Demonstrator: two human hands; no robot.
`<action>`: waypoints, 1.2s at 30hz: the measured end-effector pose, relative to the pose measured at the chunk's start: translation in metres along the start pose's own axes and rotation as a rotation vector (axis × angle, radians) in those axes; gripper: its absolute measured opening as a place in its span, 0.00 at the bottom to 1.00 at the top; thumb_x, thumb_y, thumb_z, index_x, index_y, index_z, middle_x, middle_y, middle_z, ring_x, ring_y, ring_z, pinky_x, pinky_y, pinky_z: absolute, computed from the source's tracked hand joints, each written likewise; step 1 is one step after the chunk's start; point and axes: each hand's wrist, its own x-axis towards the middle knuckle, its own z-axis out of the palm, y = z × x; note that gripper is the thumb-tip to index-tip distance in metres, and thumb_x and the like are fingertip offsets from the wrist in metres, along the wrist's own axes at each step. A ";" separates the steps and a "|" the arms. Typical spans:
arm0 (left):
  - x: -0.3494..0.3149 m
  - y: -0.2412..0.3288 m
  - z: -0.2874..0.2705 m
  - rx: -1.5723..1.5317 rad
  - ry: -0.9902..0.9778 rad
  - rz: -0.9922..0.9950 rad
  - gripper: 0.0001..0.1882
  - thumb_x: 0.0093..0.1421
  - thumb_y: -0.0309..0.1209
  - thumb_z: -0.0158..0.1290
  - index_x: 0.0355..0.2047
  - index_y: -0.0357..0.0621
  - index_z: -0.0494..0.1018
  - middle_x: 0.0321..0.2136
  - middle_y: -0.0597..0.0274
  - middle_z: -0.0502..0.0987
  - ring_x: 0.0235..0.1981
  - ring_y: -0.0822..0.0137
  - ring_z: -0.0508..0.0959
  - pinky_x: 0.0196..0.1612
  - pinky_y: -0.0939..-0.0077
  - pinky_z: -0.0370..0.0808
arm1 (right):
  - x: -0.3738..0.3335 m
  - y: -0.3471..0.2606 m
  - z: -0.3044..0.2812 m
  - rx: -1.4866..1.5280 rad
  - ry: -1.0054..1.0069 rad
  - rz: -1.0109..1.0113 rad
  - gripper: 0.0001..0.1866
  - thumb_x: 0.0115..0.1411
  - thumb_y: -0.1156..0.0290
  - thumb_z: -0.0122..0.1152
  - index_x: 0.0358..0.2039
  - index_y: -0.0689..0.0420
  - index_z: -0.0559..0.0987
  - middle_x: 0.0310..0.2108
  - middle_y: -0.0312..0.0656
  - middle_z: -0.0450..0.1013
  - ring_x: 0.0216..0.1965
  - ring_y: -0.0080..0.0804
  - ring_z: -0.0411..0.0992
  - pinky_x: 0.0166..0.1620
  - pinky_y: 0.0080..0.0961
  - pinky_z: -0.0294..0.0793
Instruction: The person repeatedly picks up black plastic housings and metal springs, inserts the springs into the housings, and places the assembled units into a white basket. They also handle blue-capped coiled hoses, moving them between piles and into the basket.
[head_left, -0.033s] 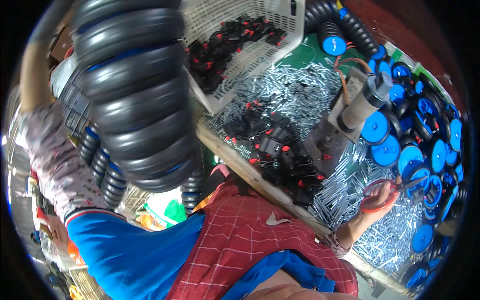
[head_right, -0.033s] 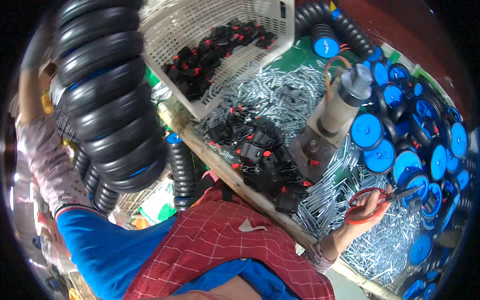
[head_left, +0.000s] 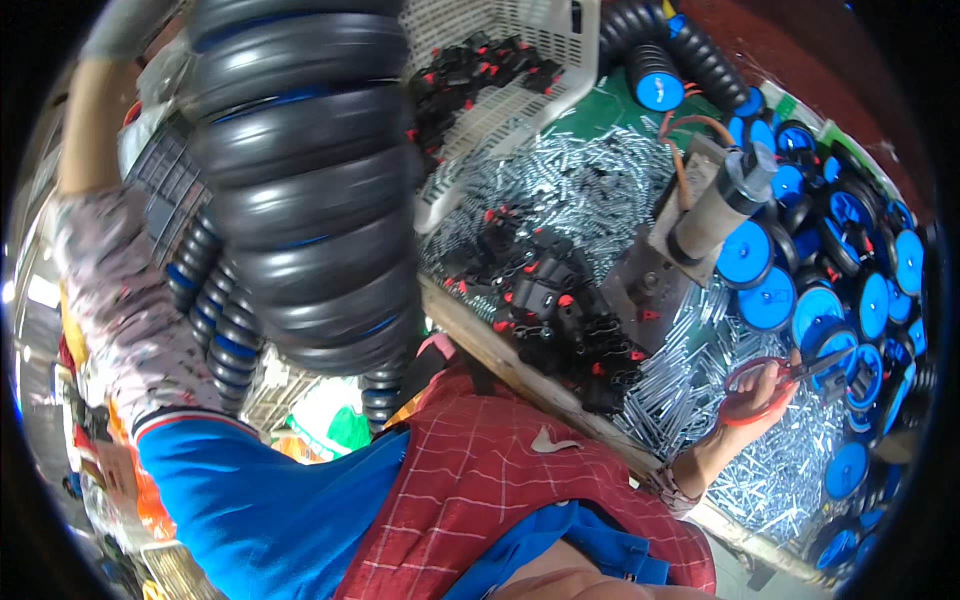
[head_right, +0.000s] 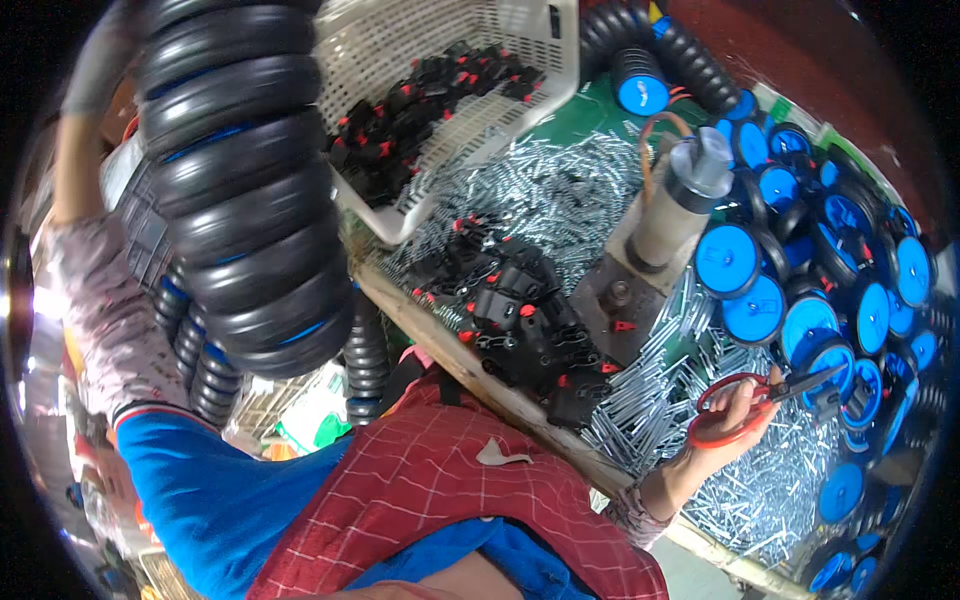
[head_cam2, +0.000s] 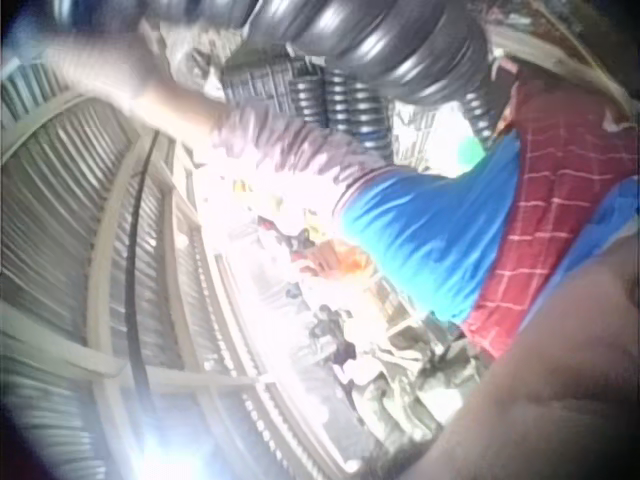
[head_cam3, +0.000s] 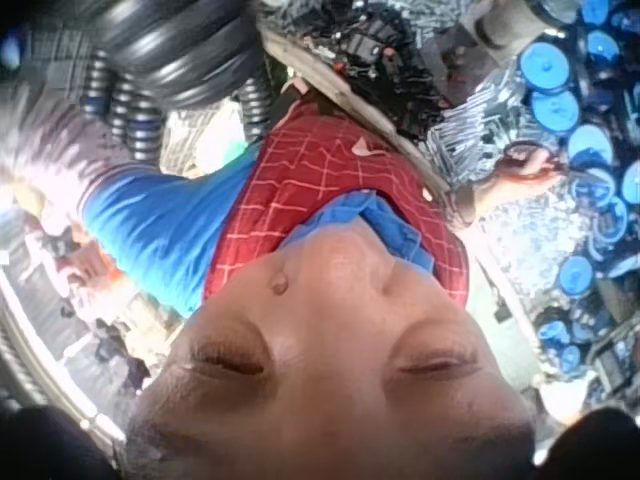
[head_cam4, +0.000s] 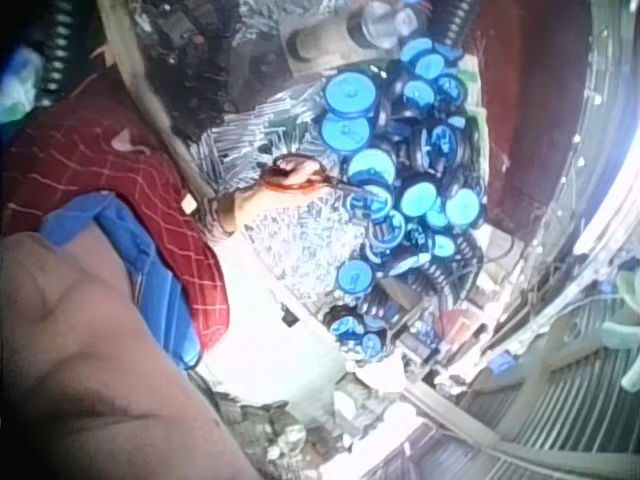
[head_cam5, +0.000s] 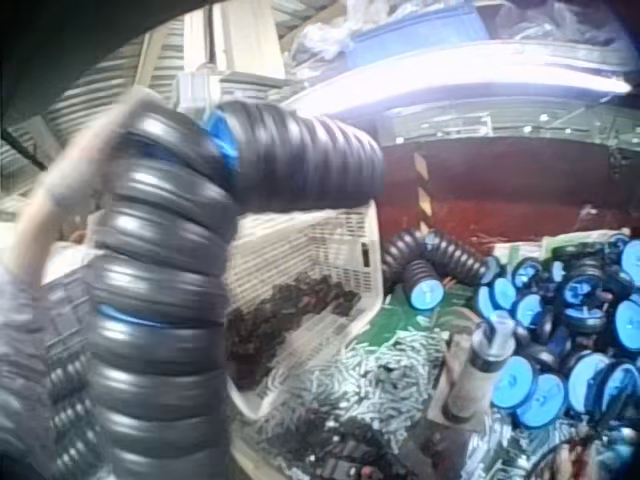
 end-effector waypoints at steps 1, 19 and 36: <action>0.037 0.036 -0.002 0.640 0.042 0.393 0.16 0.64 0.37 0.54 0.47 0.41 0.73 0.40 0.59 0.78 0.42 0.67 0.77 0.48 0.72 0.76 | 0.001 -0.010 0.007 -0.026 -0.017 -0.010 0.26 0.66 0.76 0.55 0.62 0.65 0.62 0.24 0.33 0.65 0.19 0.16 0.61 0.22 0.15 0.60; 0.259 -0.040 -0.115 2.710 -0.275 1.794 0.17 0.54 0.26 0.53 0.46 0.48 0.74 0.46 0.53 0.76 0.48 0.50 0.78 0.49 0.60 0.77 | 0.198 -0.091 0.333 -1.296 -0.571 -1.684 0.17 0.51 0.68 0.62 0.44 0.51 0.79 0.35 0.37 0.71 0.43 0.33 0.73 0.42 0.31 0.74; 0.321 -0.042 -0.148 2.953 -0.304 1.414 0.24 0.53 0.22 0.52 0.52 0.48 0.70 0.49 0.54 0.73 0.52 0.51 0.75 0.50 0.62 0.77 | 0.201 0.007 0.415 -1.544 -0.986 -1.565 0.07 0.57 0.67 0.61 0.30 0.47 0.86 0.33 0.33 0.82 0.37 0.31 0.81 0.35 0.33 0.81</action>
